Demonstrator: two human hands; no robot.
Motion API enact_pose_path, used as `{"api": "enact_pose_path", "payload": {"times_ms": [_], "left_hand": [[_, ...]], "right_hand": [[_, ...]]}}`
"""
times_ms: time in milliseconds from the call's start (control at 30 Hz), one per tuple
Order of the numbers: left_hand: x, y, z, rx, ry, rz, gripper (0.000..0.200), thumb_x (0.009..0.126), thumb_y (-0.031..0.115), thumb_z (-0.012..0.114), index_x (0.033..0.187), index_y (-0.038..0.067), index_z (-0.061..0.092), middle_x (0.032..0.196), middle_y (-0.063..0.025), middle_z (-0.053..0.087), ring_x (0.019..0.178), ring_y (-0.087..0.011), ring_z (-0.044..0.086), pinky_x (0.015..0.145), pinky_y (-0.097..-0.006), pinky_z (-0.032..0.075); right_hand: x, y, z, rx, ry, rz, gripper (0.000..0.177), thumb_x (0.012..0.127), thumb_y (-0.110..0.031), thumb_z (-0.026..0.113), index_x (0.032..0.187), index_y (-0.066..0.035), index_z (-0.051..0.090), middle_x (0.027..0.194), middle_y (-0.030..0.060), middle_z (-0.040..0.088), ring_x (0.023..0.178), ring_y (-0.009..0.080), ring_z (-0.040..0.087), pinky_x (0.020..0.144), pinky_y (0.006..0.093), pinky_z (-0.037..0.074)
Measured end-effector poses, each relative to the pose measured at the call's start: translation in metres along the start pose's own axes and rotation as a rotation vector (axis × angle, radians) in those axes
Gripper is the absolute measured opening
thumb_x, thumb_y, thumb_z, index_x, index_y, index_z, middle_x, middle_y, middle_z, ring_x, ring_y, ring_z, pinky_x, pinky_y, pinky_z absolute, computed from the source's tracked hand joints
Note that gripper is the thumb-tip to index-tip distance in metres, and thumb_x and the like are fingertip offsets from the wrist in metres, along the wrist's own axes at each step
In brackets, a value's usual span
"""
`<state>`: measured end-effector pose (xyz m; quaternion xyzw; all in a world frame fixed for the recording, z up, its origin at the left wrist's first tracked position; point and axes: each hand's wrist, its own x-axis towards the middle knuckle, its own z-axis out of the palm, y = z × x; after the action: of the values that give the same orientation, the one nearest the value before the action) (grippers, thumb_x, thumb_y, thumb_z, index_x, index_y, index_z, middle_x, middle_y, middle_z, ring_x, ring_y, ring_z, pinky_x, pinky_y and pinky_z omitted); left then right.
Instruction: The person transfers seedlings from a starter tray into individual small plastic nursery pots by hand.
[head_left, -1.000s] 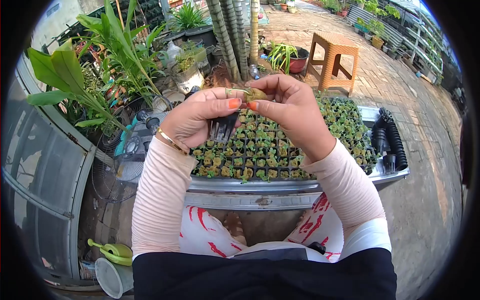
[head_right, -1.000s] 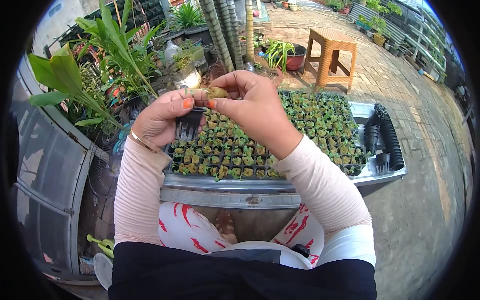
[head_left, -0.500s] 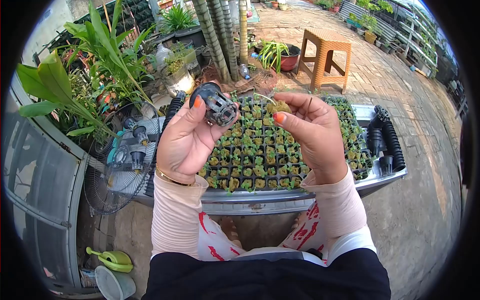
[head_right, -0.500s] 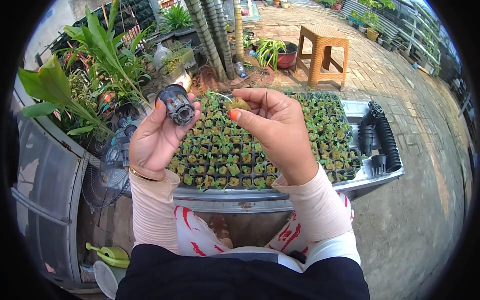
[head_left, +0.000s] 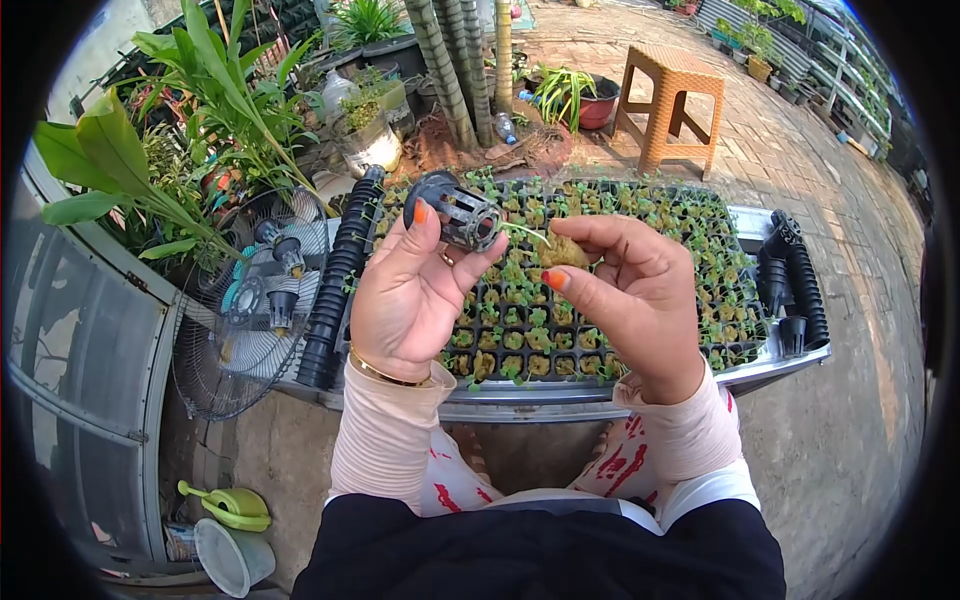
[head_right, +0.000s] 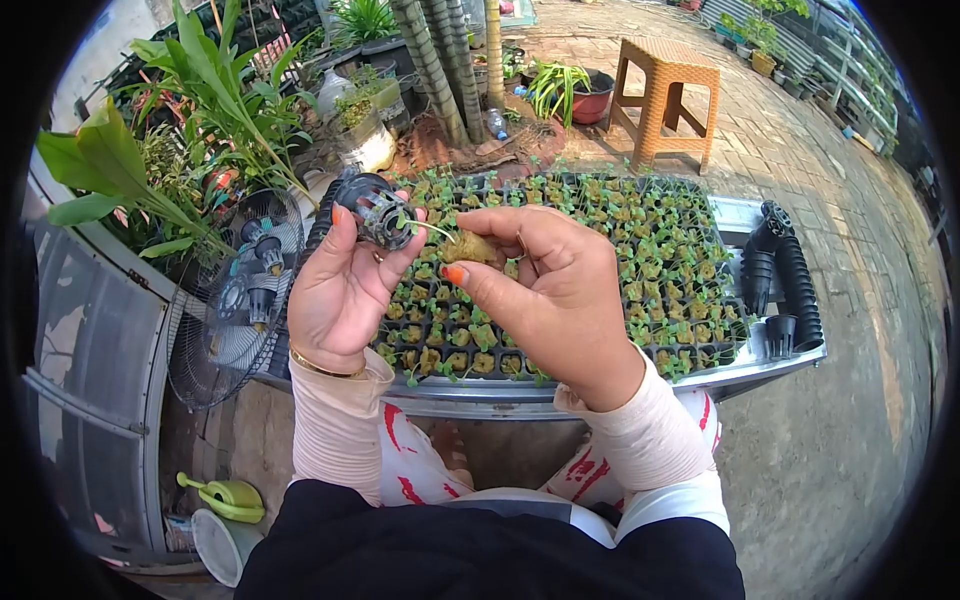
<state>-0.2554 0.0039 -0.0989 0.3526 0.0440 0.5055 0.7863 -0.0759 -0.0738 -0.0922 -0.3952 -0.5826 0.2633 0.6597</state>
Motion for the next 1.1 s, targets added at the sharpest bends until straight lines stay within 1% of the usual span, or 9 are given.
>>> {"api": "enact_pose_path", "payload": {"times_ms": [133,300,367,433,500,600,800,967,1100], "left_hand": [[-0.002,0.001,-0.005,0.003,-0.004,0.000,0.037,0.094,0.020,0.044,0.120,-0.005,0.039,0.119,-0.0212,0.049,0.115,-0.0376,0.045,0.097,-0.0470,0.043],[-0.005,-0.002,-0.003,0.071,0.035,0.020,0.038,0.093,0.021,0.044,0.119,-0.006,0.040,0.120,-0.0220,0.048,0.116,-0.0382,0.045,0.096,-0.0471,0.043],[-0.006,-0.002,-0.003,0.096,0.055,0.031,0.038,0.093,0.021,0.044,0.119,-0.007,0.040,0.121,-0.0232,0.047,0.116,-0.0384,0.044,0.096,-0.0470,0.043],[-0.005,0.002,-0.004,-0.213,-0.062,-0.066,0.039,0.093,0.022,0.044,0.118,-0.008,0.040,0.119,-0.0263,0.047,0.115,-0.0383,0.045,0.096,-0.0469,0.044],[-0.007,0.005,0.004,-0.241,0.034,-0.088,0.033,0.093,0.022,0.046,0.113,-0.005,0.045,0.112,-0.0221,0.053,0.109,-0.0353,0.051,0.093,-0.0442,0.046],[-0.010,0.005,0.009,-0.219,0.117,-0.087,0.027,0.092,0.021,0.048,0.107,-0.001,0.051,0.105,-0.0177,0.059,0.103,-0.0316,0.056,0.088,-0.0407,0.050],[-0.025,-0.010,0.031,-0.075,0.174,0.033,0.023,0.091,0.016,0.051,0.107,0.000,0.052,0.102,-0.0148,0.060,0.096,-0.0265,0.060,0.085,-0.0388,0.051],[-0.026,-0.011,0.022,-0.046,0.065,-0.084,0.028,0.092,0.023,0.049,0.110,0.001,0.052,0.102,-0.0124,0.060,0.097,-0.0245,0.058,0.087,-0.0389,0.049],[-0.027,-0.012,0.015,-0.041,0.016,-0.134,0.041,0.093,0.034,0.044,0.115,-0.001,0.048,0.105,-0.0158,0.058,0.099,-0.0288,0.057,0.087,-0.0410,0.048]], "right_hand": [[-0.002,-0.013,-0.001,-0.138,-0.036,0.051,0.030,0.067,-0.007,0.073,0.095,0.000,0.064,0.075,0.0043,0.060,0.059,0.0073,0.049,0.054,0.0210,0.040],[-0.001,-0.017,0.001,-0.327,-0.057,-0.146,0.029,0.064,-0.005,0.071,0.091,0.000,0.064,0.072,0.0080,0.061,0.059,0.0143,0.054,0.056,0.0263,0.044],[-0.002,-0.016,-0.001,-0.324,-0.066,-0.151,0.030,0.064,-0.004,0.070,0.094,0.000,0.063,0.072,0.0078,0.061,0.059,0.0146,0.054,0.056,0.0256,0.044],[-0.004,-0.016,-0.002,-0.321,-0.079,-0.158,0.032,0.065,-0.003,0.068,0.096,0.000,0.063,0.072,0.0077,0.060,0.059,0.0150,0.054,0.056,0.0249,0.044],[-0.007,-0.018,-0.002,-0.058,-0.157,-0.026,0.041,0.066,-0.001,0.064,0.106,0.000,0.058,0.076,0.0093,0.061,0.060,0.0166,0.056,0.056,0.0247,0.044],[-0.009,-0.036,-0.004,-0.146,-0.397,-0.003,0.052,0.069,0.002,0.059,0.120,0.000,0.050,0.080,0.0036,0.055,0.067,0.0064,0.050,0.062,0.0201,0.041],[-0.018,-0.030,0.014,-0.306,-0.321,-0.318,0.058,0.066,0.002,0.061,0.122,0.001,0.046,0.086,0.0078,0.057,0.065,0.0121,0.053,0.056,0.0235,0.044],[-0.020,-0.040,0.003,-0.052,-0.432,0.006,0.061,0.068,0.002,0.059,0.126,0.000,0.041,0.077,0.0045,0.052,0.065,0.0073,0.050,0.056,0.0190,0.040],[-0.020,-0.043,-0.004,-0.037,-0.365,0.084,0.057,0.069,0.001,0.059,0.124,0.002,0.042,0.077,0.0034,0.051,0.067,0.0057,0.049,0.057,0.0157,0.036]]}}
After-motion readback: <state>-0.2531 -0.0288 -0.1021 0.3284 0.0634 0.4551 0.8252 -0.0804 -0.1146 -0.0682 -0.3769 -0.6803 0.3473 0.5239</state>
